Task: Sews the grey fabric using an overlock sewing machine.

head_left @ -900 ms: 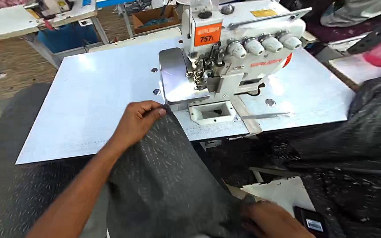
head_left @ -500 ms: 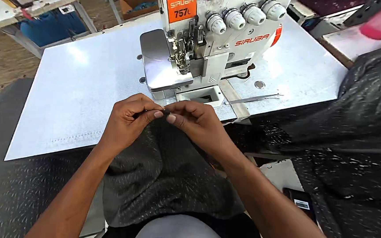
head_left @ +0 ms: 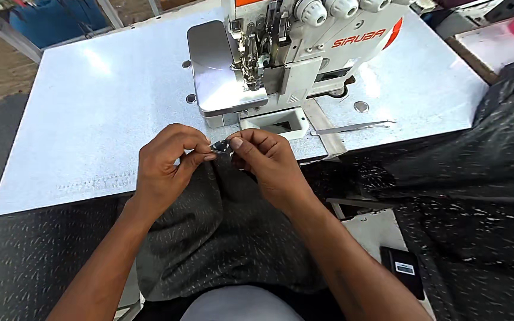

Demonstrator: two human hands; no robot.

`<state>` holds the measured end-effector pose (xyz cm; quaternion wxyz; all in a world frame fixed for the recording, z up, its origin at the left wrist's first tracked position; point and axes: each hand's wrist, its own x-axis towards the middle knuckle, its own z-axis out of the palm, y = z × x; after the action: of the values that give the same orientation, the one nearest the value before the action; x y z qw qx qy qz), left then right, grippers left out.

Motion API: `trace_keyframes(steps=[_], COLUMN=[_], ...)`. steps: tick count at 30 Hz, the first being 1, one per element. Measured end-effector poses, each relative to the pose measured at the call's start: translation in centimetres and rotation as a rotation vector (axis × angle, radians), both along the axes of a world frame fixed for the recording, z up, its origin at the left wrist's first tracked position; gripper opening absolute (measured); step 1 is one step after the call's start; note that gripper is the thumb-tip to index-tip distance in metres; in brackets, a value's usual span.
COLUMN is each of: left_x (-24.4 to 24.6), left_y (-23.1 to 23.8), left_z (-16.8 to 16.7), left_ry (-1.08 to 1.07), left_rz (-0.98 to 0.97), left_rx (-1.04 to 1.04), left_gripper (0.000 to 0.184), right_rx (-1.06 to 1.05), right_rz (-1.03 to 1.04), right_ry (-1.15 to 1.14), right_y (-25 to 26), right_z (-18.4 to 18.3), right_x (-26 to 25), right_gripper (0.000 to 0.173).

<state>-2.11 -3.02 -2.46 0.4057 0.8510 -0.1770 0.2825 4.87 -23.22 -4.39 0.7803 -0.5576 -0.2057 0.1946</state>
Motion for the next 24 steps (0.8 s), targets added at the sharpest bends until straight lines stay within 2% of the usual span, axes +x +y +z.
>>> trace_keyframes(steps=[2,5,9,14,17,21,24], left_x=[-1.5,-2.7,-2.2,-3.5,-4.7,-3.8,-3.7], left_y=[-0.2,-1.0,-0.6,-1.1,-1.6,-1.5,-1.7], left_z=[0.5,2.6,3.4,3.8,4.6,4.7,4.6], left_ry=[0.051,0.227,0.252,0.329,0.317,0.220,0.229], left_rz=[0.028,0.048,0.035,-0.026,-0.034,0.040,0.058], left_rx=[-0.022,-0.028,-0.086,-0.238,-0.265,-0.311,-0.371], left_gripper=[0.009,0.012,0.010,0.010,0.011,0.012,0.014], right_rx=[-0.015,-0.089,-0.070,-0.005,0.051,0.068,0.072], right_rz=[-0.026,-0.019,0.031,-0.049,-0.050,-0.050,-0.054], right_ry=[0.007,-0.099,-0.160,-0.130,-0.144,-0.133,-0.118], right_y=[0.2,0.1,-0.1,0.1,-0.2,0.1,0.1], right_z=[0.3,2.0,3.0,3.2,3.6,4.3,4.4], right_x=[0.0,-0.9,-1.9,-2.8,-3.5,-3.9,-4.1], right_gripper=[0.012,0.014,0.020,0.030,0.032,0.031,0.031])
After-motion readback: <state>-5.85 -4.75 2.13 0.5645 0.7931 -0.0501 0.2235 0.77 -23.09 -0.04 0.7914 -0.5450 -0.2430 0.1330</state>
